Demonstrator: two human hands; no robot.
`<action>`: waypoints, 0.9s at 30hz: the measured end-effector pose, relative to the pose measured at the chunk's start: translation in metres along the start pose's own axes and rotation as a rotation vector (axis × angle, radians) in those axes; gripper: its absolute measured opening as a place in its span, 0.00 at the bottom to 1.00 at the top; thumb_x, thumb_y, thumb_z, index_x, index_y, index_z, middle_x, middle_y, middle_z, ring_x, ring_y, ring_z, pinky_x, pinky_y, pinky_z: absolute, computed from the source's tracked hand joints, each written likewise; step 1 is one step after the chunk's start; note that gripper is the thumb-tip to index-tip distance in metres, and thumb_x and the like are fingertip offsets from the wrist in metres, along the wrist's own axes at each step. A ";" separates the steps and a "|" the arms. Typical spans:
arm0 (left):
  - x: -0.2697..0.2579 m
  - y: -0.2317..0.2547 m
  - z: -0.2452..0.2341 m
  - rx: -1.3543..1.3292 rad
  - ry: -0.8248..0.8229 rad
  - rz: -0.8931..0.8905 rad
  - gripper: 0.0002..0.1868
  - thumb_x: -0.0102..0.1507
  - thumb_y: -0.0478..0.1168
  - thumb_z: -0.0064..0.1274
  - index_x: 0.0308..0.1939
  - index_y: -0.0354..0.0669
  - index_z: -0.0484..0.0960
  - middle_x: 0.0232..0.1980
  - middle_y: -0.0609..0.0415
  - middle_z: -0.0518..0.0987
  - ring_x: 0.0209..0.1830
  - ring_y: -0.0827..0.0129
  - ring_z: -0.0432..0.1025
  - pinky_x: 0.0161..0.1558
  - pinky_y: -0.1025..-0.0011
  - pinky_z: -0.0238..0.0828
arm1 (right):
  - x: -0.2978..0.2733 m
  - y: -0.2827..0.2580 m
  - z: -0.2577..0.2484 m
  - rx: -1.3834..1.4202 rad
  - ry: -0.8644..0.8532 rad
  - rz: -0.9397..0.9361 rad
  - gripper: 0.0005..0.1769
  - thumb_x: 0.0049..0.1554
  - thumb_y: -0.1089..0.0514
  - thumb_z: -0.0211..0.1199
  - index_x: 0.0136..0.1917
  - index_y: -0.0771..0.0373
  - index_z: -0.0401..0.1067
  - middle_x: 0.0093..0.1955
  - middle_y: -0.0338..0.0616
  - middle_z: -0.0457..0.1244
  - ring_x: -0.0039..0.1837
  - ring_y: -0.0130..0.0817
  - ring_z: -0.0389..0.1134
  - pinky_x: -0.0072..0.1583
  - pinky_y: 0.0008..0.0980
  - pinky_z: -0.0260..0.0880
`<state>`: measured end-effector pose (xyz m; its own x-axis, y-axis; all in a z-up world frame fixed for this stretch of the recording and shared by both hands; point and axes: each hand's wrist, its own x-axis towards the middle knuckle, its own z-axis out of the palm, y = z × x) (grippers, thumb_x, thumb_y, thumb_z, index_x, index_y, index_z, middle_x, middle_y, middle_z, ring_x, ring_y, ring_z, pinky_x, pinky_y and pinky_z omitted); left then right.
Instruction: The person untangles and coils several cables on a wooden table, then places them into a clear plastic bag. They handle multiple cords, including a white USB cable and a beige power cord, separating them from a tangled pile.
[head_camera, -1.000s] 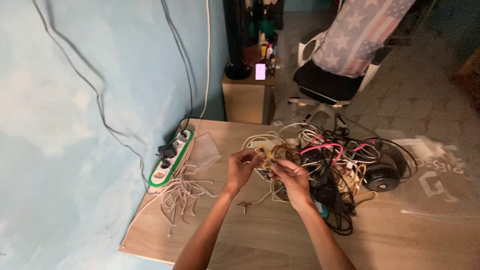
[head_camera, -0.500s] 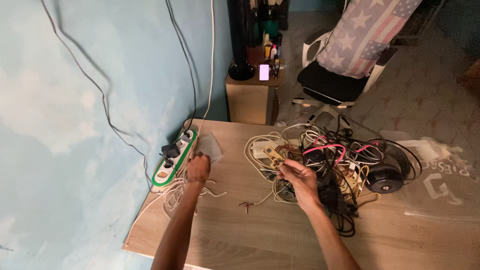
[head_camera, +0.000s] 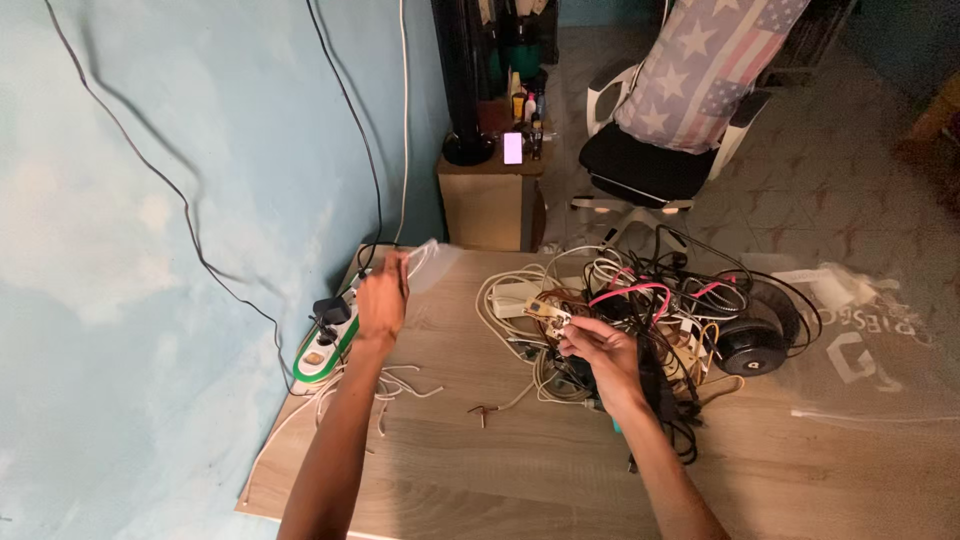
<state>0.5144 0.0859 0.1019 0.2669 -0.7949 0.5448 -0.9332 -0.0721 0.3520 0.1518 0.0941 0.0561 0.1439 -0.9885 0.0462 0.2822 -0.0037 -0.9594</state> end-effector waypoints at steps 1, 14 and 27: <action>0.001 0.010 -0.012 -0.067 0.008 0.021 0.08 0.71 0.39 0.47 0.52 0.42 0.74 0.36 0.36 0.81 0.36 0.39 0.76 0.37 0.47 0.71 | 0.000 -0.005 0.000 -0.021 0.007 0.007 0.13 0.58 0.65 0.67 0.57 0.68 0.78 0.44 0.52 0.72 0.44 0.36 0.74 0.49 0.35 0.80; 0.025 0.086 -0.048 -0.646 -0.670 0.377 0.22 0.55 0.31 0.67 0.53 0.45 0.87 0.48 0.55 0.87 0.44 0.68 0.80 0.48 0.72 0.81 | 0.014 -0.135 -0.005 -0.413 -0.068 -0.319 0.11 0.57 0.66 0.67 0.54 0.60 0.81 0.47 0.43 0.73 0.43 0.28 0.72 0.46 0.26 0.76; 0.013 0.162 -0.056 -0.401 -0.784 0.563 0.11 0.55 0.37 0.65 0.39 0.36 0.84 0.37 0.51 0.86 0.38 0.70 0.81 0.41 0.70 0.78 | 0.002 -0.209 0.046 -0.982 -0.528 -0.715 0.09 0.57 0.62 0.67 0.51 0.59 0.81 0.49 0.40 0.72 0.53 0.33 0.71 0.57 0.35 0.71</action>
<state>0.3803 0.0978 0.2080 -0.5465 -0.8299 0.1123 -0.6875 0.5211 0.5058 0.1364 0.0998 0.2697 0.6640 -0.5468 0.5101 -0.3173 -0.8237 -0.4699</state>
